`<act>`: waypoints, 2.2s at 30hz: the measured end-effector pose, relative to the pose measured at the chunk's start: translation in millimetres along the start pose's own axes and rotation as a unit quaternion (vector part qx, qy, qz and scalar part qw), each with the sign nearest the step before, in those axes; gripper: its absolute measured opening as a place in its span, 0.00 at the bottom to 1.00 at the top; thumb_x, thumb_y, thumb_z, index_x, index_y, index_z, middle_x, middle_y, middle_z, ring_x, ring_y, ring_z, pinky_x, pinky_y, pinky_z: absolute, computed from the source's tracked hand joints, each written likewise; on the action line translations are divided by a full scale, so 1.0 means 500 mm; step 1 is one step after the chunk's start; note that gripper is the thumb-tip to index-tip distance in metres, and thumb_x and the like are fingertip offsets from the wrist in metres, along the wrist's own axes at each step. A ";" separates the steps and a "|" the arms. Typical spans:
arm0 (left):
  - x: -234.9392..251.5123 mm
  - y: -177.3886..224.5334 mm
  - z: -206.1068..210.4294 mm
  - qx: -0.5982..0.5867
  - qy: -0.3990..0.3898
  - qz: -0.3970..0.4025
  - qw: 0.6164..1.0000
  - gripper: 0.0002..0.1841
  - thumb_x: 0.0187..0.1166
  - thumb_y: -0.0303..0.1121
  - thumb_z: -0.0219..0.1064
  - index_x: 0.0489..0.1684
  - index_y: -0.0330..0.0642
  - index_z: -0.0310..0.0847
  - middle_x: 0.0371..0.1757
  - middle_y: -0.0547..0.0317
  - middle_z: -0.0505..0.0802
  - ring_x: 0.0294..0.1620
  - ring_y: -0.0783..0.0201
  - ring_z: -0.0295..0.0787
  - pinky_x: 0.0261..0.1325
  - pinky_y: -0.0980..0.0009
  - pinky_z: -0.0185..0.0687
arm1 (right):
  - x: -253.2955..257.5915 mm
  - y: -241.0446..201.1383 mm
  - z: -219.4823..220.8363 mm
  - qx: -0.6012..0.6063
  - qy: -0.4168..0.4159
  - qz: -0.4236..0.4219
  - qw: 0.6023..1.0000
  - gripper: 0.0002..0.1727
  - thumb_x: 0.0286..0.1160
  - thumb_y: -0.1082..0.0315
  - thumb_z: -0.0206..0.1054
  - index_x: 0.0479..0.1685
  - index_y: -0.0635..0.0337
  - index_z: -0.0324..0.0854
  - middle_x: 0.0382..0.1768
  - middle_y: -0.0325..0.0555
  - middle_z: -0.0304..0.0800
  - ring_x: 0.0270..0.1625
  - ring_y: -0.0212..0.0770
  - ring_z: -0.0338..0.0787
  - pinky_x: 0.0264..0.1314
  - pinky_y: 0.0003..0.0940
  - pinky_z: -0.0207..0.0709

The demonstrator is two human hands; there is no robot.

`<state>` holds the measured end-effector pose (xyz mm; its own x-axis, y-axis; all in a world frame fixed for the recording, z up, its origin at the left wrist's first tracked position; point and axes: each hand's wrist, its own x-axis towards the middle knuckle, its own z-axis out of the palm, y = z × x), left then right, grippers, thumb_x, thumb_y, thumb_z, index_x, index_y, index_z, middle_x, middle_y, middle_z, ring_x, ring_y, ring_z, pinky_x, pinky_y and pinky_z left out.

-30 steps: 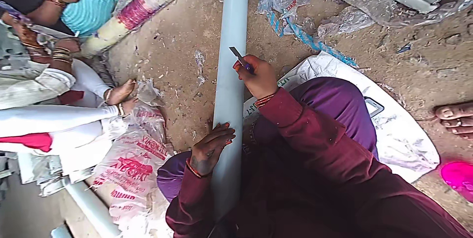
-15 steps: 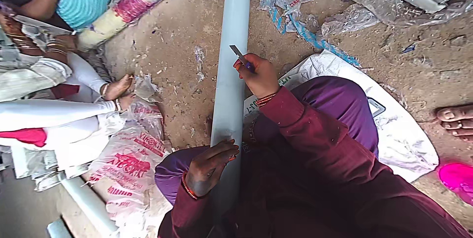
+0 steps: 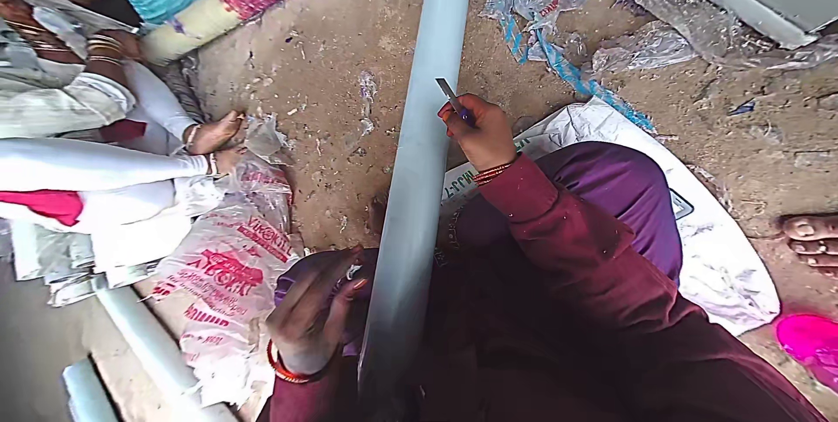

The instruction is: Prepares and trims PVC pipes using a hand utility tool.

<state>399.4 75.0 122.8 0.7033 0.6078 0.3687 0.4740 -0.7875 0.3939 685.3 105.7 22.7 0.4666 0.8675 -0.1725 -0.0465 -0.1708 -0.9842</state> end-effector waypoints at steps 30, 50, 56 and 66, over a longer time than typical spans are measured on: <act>0.024 -0.170 0.227 -0.565 -0.186 -0.451 0.665 0.33 0.95 0.53 0.32 0.83 0.37 0.64 0.74 0.43 0.81 0.72 0.60 0.81 0.75 0.60 0.74 | -0.100 0.108 0.046 -0.053 0.005 -0.015 0.998 0.16 0.84 0.77 0.56 0.63 0.78 0.79 0.48 0.56 0.93 0.43 0.30 0.92 0.51 0.25 0.82; -0.069 -0.012 0.038 -0.045 -0.117 -0.275 0.953 0.19 0.84 0.32 0.64 0.68 0.29 0.84 0.57 0.33 0.93 0.54 0.40 0.95 0.63 0.46 0.86 | -0.031 -0.008 0.008 -0.090 -0.025 -0.032 0.995 0.11 0.83 0.73 0.63 0.55 0.66 0.87 0.36 0.48 0.94 0.37 0.38 0.89 0.50 0.44 0.79; 0.091 -0.013 0.134 -0.019 -0.152 -0.143 0.978 0.15 0.80 0.31 0.69 0.60 0.33 0.89 0.58 0.35 0.92 0.51 0.44 0.93 0.57 0.55 0.88 | -0.035 0.027 -0.019 -0.012 0.014 0.054 0.998 0.11 0.85 0.73 0.60 0.51 0.66 0.88 0.31 0.46 0.91 0.31 0.37 0.86 0.45 0.43 0.78; 0.174 -0.029 0.240 0.060 -0.212 -0.073 0.973 0.08 0.77 0.21 0.68 0.43 0.22 0.90 0.50 0.28 0.91 0.54 0.33 0.91 0.62 0.45 0.85 | -0.019 -0.015 -0.037 -0.014 -0.010 0.048 0.999 0.11 0.86 0.71 0.59 0.52 0.64 0.88 0.29 0.43 0.89 0.30 0.36 0.84 0.41 0.41 0.77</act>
<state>517.0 127.0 48.0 0.7673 0.6371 -0.0730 0.6253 -0.7183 0.3050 697.4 89.9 32.6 0.4428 0.8558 -0.2673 -0.0650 -0.2667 -0.9616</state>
